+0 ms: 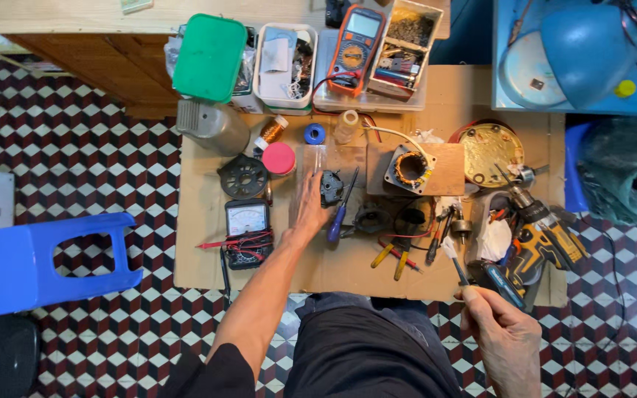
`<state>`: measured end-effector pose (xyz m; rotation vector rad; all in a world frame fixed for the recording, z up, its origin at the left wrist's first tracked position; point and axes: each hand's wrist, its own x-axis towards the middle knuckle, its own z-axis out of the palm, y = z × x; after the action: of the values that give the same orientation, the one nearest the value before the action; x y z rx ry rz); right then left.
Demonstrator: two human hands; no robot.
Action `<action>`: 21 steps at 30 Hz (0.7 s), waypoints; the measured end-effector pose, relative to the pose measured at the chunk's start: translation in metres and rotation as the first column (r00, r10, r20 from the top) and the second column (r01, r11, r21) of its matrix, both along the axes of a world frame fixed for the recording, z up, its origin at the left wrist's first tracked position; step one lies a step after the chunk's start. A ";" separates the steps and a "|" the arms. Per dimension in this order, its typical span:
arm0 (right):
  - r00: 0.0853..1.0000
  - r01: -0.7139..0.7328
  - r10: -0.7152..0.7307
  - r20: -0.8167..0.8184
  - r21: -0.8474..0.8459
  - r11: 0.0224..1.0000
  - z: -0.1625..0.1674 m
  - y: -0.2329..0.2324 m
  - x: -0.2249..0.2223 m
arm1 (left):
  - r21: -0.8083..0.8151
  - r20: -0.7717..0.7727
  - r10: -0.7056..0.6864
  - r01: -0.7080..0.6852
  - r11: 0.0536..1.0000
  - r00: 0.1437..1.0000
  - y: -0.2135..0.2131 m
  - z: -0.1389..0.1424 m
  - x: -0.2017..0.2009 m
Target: The person uses a cordless drill to remove a screw from a small motor housing, then disassembles the unit and cleans internal components with a white cloth. They wipe the rotor and housing, handle a small bottle, and reassemble parts on a cluttered workbench.
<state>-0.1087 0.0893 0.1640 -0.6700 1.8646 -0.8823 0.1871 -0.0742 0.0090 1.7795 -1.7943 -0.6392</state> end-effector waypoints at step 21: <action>0.989 0.146 -0.146 0.002 -0.073 0.987 0.031 0.015 -0.033 | 0.123 -0.711 -0.024 0.158 0.980 0.702 0.069 0.144 -0.059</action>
<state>-0.1417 0.1041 0.1951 -0.5850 1.9109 -1.0479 0.1280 -0.0055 0.1532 1.2604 -1.3000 -1.3497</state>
